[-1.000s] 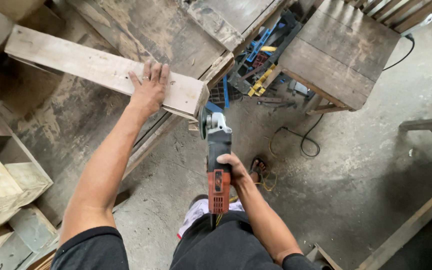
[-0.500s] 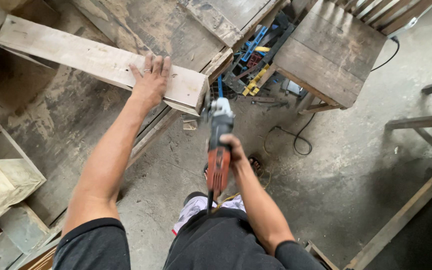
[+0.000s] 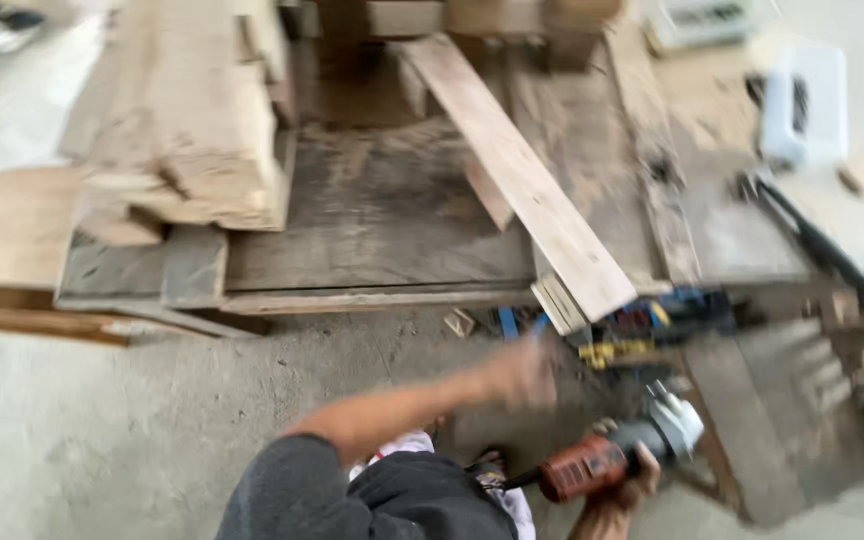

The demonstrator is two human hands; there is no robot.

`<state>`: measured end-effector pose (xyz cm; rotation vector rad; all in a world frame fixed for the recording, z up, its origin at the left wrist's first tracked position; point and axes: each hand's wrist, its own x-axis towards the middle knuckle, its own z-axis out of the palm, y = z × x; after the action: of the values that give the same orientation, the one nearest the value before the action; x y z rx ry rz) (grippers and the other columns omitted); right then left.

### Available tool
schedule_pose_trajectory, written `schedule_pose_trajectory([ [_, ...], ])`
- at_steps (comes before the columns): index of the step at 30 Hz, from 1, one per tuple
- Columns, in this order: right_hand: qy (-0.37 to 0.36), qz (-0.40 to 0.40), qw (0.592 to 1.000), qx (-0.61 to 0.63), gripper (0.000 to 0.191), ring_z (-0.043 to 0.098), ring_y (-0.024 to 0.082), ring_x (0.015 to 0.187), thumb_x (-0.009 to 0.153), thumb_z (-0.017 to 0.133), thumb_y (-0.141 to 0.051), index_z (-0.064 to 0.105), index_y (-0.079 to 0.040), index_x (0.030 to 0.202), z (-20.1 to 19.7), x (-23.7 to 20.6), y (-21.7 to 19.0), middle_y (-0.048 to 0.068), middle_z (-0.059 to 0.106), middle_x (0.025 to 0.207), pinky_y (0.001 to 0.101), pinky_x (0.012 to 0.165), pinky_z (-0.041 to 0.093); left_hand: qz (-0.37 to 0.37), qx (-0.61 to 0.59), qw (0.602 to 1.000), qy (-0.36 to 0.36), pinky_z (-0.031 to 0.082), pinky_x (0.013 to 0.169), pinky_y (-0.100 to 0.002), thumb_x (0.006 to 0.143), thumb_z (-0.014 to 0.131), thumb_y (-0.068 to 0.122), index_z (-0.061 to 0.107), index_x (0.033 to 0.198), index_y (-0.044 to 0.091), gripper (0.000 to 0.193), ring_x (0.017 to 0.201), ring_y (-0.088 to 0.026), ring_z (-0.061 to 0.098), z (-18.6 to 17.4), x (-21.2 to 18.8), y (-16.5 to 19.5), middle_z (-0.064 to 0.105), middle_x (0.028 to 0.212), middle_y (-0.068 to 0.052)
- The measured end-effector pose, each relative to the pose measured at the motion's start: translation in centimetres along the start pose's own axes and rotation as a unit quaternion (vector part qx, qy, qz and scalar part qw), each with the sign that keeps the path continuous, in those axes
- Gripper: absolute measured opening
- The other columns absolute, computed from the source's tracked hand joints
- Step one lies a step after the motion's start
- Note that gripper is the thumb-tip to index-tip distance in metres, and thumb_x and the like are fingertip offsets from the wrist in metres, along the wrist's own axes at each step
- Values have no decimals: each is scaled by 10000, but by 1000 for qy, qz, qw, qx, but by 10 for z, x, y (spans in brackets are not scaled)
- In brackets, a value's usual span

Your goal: The person uses an angle grinder with a sanding disc to smooth the edges and surfaces of several wooden planks on a workbench. They reposition the planks multiple times to access different sides and continue sanding until the clip ends.

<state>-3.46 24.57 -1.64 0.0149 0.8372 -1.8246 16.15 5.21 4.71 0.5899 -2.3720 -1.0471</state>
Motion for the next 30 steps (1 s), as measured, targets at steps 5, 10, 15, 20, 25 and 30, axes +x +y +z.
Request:
schedule_pose_trajectory([
  [5,139,-46,971,-187,787,591,262,1116,798,666,-456,478,-104,1476,2,22,-49,90,589,1249,449,1021,469,-216,-487,821,-207,485,739,-384,1022,684,466,556,1425,-71,683,1022,-341,608,90,-65,34,631,1232,-302],
  [10,145,40,953,-265,797,588,271,1136,800,643,-495,454,-136,1486,22,68,-74,85,580,1252,495,1043,446,-317,-662,643,-220,605,846,-356,931,773,164,381,1534,-32,746,1103,-273,664,92,-35,19,594,1344,-191],
  [15,132,79,938,-309,807,585,280,1155,802,619,-535,430,-167,1496,0,88,-111,80,571,1256,541,1064,422,-263,-729,593,-219,583,993,-371,891,722,-105,353,1593,-14,798,1200,-266,665,105,-20,30,586,1403,-167],
  [20,103,144,925,-335,818,581,289,1175,804,595,-574,407,-199,1505,-19,83,-125,75,561,1259,587,1086,398,-297,-761,541,-200,572,1001,-449,902,708,-90,332,1593,14,794,1199,-324,638,125,-15,37,586,1381,-199],
  [25,-139,-186,838,-494,771,621,321,1119,843,659,-472,315,-82,1413,-12,64,-107,138,563,1309,560,987,520,-313,-764,538,-170,591,976,-457,881,726,-88,316,1602,20,836,1184,-321,651,134,-11,39,610,1354,-183],
  [30,-3,-70,979,-190,601,654,290,1013,871,647,-411,566,-25,1325,3,60,-102,124,626,1134,472,894,547,-289,-696,652,-86,604,867,-427,757,779,-106,357,1576,-62,922,1158,-340,643,144,-10,50,608,1310,-235],
])
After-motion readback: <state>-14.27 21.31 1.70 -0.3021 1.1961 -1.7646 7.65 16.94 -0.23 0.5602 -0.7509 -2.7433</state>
